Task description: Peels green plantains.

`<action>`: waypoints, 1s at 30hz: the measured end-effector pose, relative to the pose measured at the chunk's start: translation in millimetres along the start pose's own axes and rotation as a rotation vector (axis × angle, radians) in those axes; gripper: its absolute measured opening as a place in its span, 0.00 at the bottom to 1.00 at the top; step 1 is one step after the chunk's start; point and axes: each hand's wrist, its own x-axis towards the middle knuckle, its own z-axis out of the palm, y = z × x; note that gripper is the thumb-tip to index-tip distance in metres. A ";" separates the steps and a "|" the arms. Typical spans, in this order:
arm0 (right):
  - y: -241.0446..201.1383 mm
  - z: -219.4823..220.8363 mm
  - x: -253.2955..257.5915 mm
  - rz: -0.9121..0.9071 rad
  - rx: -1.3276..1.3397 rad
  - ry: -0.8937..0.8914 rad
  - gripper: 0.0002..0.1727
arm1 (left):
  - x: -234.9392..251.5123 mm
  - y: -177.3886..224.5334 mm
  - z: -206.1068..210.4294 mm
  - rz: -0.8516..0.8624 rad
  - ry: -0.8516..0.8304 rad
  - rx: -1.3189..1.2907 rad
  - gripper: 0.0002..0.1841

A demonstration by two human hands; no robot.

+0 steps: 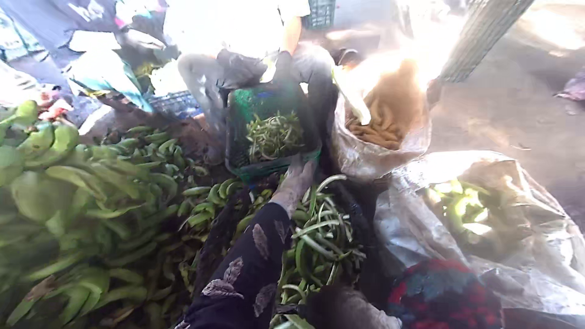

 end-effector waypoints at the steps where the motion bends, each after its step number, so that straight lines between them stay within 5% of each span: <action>1: 3.0 -3.8 -0.7 0.007 0.011 -0.006 0.27 | 8.2 -27.4 7.1 -0.065 -0.044 0.137 0.38; 6: 27.4 -14.4 7.5 -0.020 0.109 -0.051 0.27 | -3.8 -120.0 24.3 -0.195 -0.187 0.615 0.34; 12: 30.0 -23.0 4.6 0.013 0.156 0.006 0.26 | -40.3 -123.0 5.9 -0.355 -0.248 0.733 0.36; 18: 17.8 -22.3 5.7 -0.124 0.293 0.246 0.27 | -113.7 -134.1 -6.8 -0.451 -0.106 0.305 0.36; 21: 4.7 -10.4 12.4 -0.247 0.723 0.407 0.34 | -155.5 -115.7 -5.6 -0.400 0.092 0.070 0.35; 25: -20.9 -5.1 16.3 -0.382 1.466 0.373 0.16 | -217.8 -94.5 -4.9 -0.048 0.287 -0.133 0.34; 27: -32.5 -5.5 15.9 -0.408 1.641 0.366 0.20 | -251.1 -82.9 -7.1 -0.054 0.230 -0.344 0.30; 30: -47.1 2.0 2.8 -0.443 1.553 0.290 0.14 | -286.5 -86.6 -6.6 -0.296 0.021 -0.853 0.26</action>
